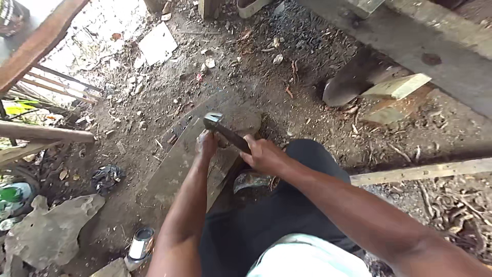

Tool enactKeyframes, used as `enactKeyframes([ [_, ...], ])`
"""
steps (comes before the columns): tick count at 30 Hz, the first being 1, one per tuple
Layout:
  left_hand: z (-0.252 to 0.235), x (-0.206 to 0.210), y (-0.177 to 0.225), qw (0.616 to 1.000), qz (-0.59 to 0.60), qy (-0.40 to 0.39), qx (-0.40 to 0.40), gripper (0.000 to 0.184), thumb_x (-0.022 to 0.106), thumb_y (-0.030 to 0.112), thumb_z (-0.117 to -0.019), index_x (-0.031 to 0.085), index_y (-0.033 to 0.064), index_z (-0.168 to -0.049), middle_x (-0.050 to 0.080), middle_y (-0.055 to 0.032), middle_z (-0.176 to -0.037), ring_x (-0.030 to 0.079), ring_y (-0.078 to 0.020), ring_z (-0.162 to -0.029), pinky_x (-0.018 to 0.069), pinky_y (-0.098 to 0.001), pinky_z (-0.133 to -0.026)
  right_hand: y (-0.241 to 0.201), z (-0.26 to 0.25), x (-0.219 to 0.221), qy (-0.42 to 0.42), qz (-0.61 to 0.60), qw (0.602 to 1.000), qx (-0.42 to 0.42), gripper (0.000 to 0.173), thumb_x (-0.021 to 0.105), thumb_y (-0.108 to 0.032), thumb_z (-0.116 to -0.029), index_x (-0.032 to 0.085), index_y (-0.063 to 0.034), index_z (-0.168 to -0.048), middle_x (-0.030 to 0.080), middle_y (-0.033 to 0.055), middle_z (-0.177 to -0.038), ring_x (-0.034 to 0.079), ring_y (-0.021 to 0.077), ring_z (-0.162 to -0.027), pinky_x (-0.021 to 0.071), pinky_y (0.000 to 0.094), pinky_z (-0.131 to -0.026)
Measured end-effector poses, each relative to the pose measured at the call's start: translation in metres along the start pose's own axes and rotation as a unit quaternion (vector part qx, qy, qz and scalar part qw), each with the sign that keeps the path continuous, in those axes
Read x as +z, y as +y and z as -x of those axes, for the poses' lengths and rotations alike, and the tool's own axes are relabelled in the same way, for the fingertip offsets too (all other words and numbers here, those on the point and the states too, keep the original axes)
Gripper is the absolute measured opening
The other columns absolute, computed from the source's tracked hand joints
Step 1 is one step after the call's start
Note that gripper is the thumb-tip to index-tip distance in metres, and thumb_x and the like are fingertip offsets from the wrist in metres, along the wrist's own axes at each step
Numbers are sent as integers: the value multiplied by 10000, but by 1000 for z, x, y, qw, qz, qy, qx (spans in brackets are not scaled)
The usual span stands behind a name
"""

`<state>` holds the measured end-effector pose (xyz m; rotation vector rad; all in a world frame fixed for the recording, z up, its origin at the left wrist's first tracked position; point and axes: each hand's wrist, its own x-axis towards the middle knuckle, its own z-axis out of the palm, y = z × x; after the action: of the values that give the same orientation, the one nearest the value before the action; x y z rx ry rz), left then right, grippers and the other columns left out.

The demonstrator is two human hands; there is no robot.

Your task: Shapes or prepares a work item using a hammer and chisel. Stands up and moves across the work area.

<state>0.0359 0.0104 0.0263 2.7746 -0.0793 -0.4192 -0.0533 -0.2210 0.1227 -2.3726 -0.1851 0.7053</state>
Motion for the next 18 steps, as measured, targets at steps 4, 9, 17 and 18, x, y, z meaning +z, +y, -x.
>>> enactKeyframes([
  [4,2,-6,6,999,46,1,-23,327,509,258,-1064,684,26,-1214,705,-213,-1196,675,-404,-1137,509,-648,-985,-9,24,9,126,-67,988,-57,422,564,-454,-1030,566,-128,-1297,657,51,-762,675,236,-690,574,466,-641],
  [9,0,-5,4,998,46,4,-53,343,511,300,-1061,707,21,-1093,721,-213,-1093,699,-416,-1038,539,-665,-896,7,-5,10,-19,-54,998,16,464,565,-436,-1030,517,-98,-1344,695,145,-970,706,334,-918,573,568,-812],
  [17,19,13,-50,817,547,150,-103,331,418,248,-1115,559,42,-1331,680,-133,-1244,718,-245,-1049,600,-446,-942,52,17,50,39,-296,953,41,495,606,-471,-1006,539,-109,-1336,662,67,-803,659,182,-601,603,405,-621],
  [18,24,9,-45,821,533,172,-109,322,425,246,-1114,568,44,-1320,686,-130,-1236,723,-245,-1041,605,-449,-937,56,15,54,31,-310,948,63,507,604,-461,-1013,523,-104,-1365,663,72,-798,656,185,-586,603,398,-608],
])
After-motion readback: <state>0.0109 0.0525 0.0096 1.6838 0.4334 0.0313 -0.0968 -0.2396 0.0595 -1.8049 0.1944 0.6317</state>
